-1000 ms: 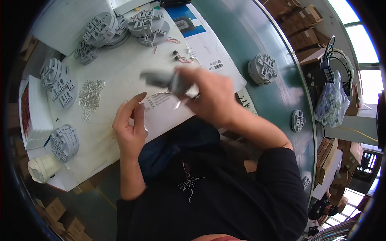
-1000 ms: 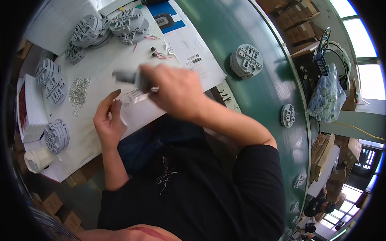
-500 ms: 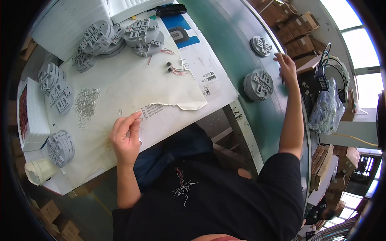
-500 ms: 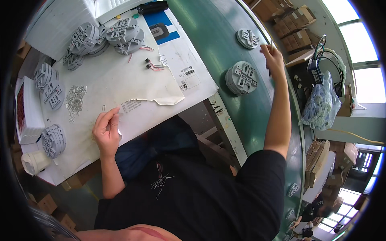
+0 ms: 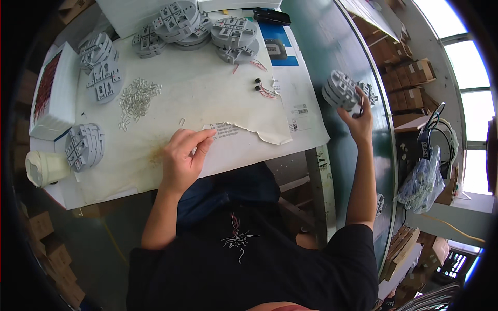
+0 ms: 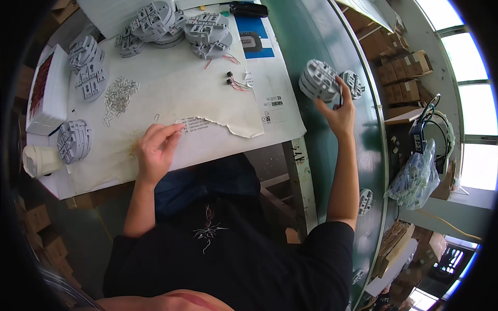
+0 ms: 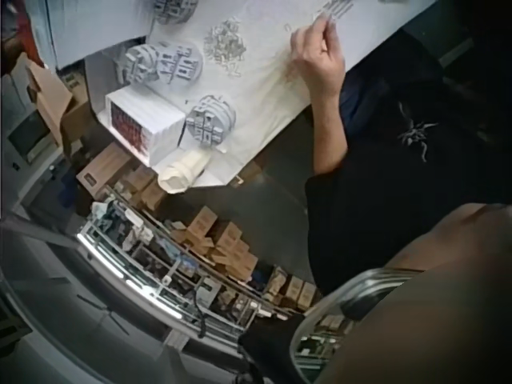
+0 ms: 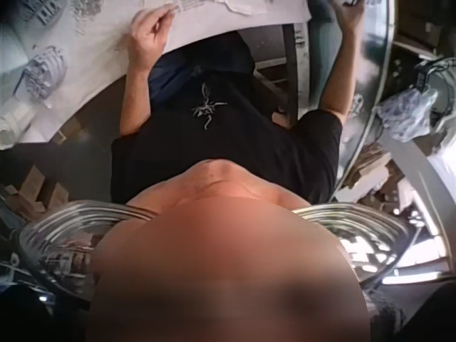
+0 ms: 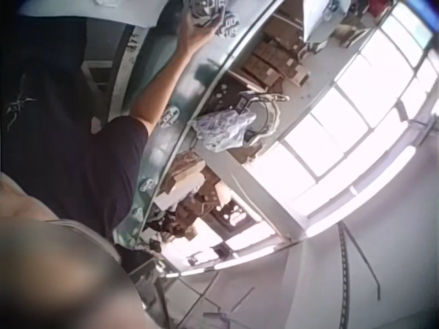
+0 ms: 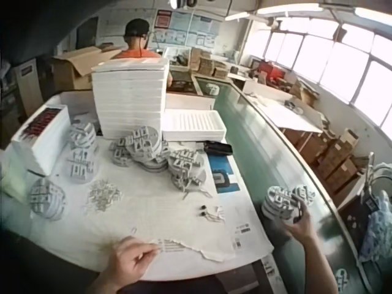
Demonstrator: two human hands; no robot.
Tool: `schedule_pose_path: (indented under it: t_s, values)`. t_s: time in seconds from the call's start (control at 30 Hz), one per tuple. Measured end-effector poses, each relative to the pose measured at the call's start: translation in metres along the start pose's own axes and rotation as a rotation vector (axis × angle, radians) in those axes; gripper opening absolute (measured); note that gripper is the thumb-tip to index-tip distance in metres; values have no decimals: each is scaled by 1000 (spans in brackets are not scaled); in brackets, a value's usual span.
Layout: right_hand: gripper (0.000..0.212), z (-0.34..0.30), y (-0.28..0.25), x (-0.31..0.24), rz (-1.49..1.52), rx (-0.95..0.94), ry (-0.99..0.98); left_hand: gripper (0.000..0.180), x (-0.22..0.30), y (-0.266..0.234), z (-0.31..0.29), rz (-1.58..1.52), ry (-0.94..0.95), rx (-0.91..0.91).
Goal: Assembling small electronic components onto circular base plates at a production workbench.
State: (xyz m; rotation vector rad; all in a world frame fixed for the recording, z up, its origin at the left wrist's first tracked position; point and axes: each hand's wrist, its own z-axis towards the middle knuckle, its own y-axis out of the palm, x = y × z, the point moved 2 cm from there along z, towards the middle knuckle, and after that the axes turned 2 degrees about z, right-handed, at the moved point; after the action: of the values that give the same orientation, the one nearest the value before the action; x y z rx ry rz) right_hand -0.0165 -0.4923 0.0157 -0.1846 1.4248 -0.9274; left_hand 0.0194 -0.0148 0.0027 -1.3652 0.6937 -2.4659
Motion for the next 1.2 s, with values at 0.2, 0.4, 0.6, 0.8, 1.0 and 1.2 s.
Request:
schedule_pose_path:
  t_s: [0.2,0.4,0.6,0.8,1.0,1.2]
  values:
    - [86,88,95,-68,-37,-88,-229,15,-5,1,-4,-10,-7,9]
    - [65,91,113,-82,-162,-44,-421,17,-7,0,-5,-64,29,9]
    - [34,83,124,-116,-139,-216,-160,21,-9,-7,-5,-123,24,-94]
    - [18,104,125,-102,122,-10,-286,20,-15,-18,-12,-440,-64,18]
    - [17,85,132,-126,-186,-147,-347,23,-23,-41,-30,-672,-286,192]
    - [11,87,125,-140,-191,46,-402,40,-40,-73,-45,-572,-270,363]
